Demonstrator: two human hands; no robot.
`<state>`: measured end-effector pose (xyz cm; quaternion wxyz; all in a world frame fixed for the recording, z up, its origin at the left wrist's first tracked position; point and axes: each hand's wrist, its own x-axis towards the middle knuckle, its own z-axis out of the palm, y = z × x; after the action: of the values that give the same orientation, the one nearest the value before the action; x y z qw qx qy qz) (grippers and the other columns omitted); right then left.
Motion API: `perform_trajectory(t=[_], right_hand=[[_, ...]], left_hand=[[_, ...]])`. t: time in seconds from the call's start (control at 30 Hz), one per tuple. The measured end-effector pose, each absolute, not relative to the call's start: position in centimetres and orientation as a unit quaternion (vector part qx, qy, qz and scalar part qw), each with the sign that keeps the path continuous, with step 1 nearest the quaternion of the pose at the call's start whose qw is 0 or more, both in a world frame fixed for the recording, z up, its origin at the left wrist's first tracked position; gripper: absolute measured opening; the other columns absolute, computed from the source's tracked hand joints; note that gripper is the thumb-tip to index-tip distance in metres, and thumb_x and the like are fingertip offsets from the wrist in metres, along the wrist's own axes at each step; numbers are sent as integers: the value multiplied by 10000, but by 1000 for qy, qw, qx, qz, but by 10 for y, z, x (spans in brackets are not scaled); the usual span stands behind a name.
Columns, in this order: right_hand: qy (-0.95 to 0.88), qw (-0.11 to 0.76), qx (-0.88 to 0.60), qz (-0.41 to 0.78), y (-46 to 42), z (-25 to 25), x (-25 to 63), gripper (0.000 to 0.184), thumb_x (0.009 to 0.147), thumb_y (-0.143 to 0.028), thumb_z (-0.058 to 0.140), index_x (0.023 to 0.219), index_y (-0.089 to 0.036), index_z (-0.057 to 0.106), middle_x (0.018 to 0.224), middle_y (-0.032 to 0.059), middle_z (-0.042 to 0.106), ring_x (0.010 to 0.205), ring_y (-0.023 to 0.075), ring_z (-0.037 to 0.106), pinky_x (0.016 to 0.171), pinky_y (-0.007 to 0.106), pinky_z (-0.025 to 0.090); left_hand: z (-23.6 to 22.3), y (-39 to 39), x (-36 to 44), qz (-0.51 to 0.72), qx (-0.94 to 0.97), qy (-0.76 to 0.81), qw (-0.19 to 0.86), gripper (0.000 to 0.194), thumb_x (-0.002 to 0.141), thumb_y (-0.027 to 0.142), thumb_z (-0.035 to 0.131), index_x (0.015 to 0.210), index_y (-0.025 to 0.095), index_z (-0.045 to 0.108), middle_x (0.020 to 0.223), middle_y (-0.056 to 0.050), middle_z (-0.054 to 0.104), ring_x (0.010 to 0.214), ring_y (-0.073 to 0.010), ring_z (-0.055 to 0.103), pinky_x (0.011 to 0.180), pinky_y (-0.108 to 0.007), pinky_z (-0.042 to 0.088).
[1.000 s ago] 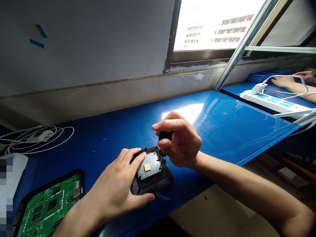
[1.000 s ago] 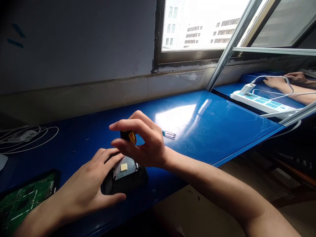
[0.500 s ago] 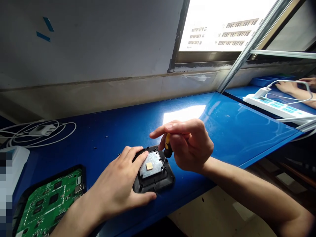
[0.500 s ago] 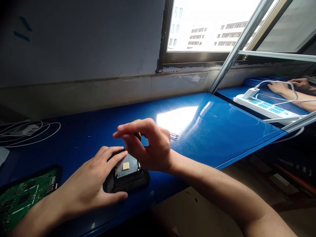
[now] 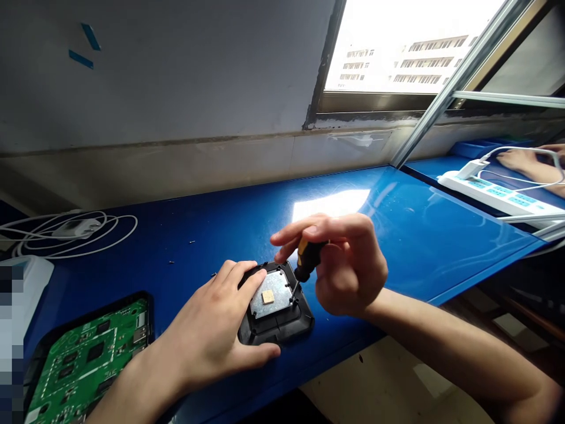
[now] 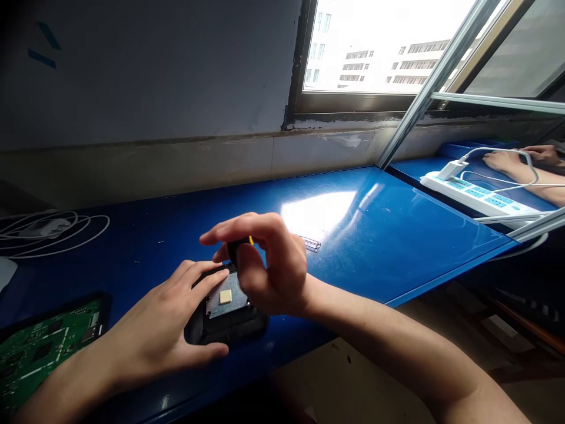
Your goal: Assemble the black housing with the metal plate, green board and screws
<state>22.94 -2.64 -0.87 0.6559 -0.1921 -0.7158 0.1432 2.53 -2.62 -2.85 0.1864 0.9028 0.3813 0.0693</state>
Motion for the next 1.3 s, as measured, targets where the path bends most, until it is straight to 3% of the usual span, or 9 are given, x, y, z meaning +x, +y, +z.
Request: perform_trajectory(t=[0.1,0.2,0.43,0.57,0.63,0.83,1.03,1.17,1.3], right_hand=[[-719,657,-185,130,-22,-9,232,140,987,-324,637,1092,-237,605,1034,60,654,773,158,696,603,325,648],[-714,658,-229,74,-19,-8,233,213,883,-239,771,1031,-251,619,957,28,603,778,157,671,621,315,638],[-738,642,-181,104,-23,-8,234,232,1053,-180,384,1191,-257,553,1036,70,761,899,187,753,680,346,647],[-730,647,-214,51,-19,-10,239,195,987,-402,631,1123,-265,609,972,55,685,831,199,722,670,357,632],[-727,642,-242,16,-18,-11,238,254,899,-365,760,1099,-275,633,941,32,641,773,182,685,650,350,620],[-736,651,-168,80,-18,-11,235,328,1044,-174,399,1271,-243,625,919,71,752,723,183,725,592,332,618],[-766,625,-147,-36,-14,-9,239,338,913,-283,727,1234,-188,682,907,62,683,713,183,680,554,320,595],[-743,653,-146,14,-14,-10,236,343,993,-114,479,1276,-184,660,851,65,726,694,181,706,561,319,588],[-745,650,-149,29,-14,-11,238,287,1026,-320,515,1252,-249,678,936,88,729,669,212,702,524,383,603]], left_hand=[[-28,-26,26,70,901,384,189,760,738,544,816,1410,302,556,1455,-81,540,1293,-339,545,1028,-473,558],[-27,-26,26,71,901,385,188,753,740,548,812,1403,292,566,1440,-84,549,1276,-340,556,1013,-473,566],[-27,-27,26,70,901,384,186,779,728,558,816,1412,289,561,1470,-87,532,1286,-348,547,1012,-482,563],[-26,-27,26,72,901,382,191,762,737,554,810,1407,285,566,1448,-87,547,1268,-343,559,997,-478,571],[-27,-27,26,75,900,384,191,760,739,558,807,1408,288,567,1445,-87,550,1266,-344,562,991,-474,576],[-28,-27,27,70,900,385,192,818,731,564,818,1448,284,544,1483,-92,527,1300,-352,544,1027,-487,559],[-22,-26,27,51,903,378,200,801,762,569,793,1451,255,534,1499,-99,515,1321,-345,517,1047,-492,544],[-21,-26,27,45,904,378,197,804,766,572,792,1453,246,531,1510,-100,506,1340,-350,499,1070,-519,528],[-21,-27,27,46,906,376,190,798,769,568,790,1450,242,532,1510,-106,504,1334,-352,502,1057,-520,534]])
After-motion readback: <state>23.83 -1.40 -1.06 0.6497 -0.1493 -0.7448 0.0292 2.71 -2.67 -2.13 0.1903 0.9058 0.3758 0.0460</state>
